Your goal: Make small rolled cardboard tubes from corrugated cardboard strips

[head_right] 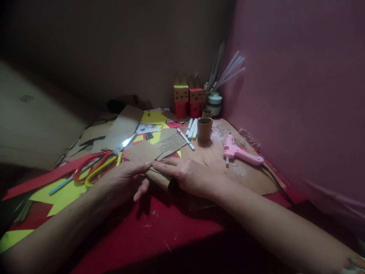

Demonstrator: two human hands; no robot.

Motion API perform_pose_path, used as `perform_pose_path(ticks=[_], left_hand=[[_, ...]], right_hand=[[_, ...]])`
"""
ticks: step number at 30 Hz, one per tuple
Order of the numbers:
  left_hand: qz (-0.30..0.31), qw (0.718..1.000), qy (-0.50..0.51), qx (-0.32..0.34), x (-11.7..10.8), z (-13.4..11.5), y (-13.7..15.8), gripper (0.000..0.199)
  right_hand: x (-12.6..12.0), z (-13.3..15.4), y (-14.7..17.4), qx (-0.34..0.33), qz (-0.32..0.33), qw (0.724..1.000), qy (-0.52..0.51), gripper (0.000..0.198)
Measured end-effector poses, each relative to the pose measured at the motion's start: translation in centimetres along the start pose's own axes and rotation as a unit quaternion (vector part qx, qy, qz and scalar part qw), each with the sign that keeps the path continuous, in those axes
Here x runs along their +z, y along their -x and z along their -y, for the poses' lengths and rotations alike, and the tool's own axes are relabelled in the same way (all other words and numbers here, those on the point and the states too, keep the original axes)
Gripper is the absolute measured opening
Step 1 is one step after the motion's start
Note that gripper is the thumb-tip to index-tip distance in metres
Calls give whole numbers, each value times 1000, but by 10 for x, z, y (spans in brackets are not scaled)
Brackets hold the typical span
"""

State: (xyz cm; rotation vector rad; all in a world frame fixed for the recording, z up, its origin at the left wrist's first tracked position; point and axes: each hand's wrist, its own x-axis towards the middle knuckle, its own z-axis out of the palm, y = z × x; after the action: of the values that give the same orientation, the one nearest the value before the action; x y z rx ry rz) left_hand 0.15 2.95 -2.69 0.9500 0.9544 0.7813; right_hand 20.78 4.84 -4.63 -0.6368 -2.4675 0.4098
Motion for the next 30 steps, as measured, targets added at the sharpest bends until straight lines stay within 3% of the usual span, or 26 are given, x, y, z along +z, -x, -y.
perform_pose_path(ticks=[4,7,9,11,14,16,20,30], left_hand=[[-44,997,-29,48,5,-8,4,24],[-106,987,-82,91,11,-16,11,29],[-139,976,-123,112,14,-19,14,31],[-151,968,-154,131,16,-18,16,30],[-156,956,-181,169,17,-14,16,28],[-169,947,-196,190,18,-12,16,26],[-174,946,-179,206,19,-9,14,24],[-156,970,-86,162,26,-4,13,37]], right_hand=[[-15,6,-6,47,-56,997,-2,59],[-25,12,-10,141,-150,973,-102,47],[-26,16,-11,228,-165,929,-241,27],[-25,19,-13,307,-176,853,-384,15],[-20,20,-15,363,-245,745,-502,21],[-19,19,-16,371,-225,712,-552,25],[-14,16,-17,341,-140,704,-608,22],[-1,9,-19,316,-145,731,-587,26]])
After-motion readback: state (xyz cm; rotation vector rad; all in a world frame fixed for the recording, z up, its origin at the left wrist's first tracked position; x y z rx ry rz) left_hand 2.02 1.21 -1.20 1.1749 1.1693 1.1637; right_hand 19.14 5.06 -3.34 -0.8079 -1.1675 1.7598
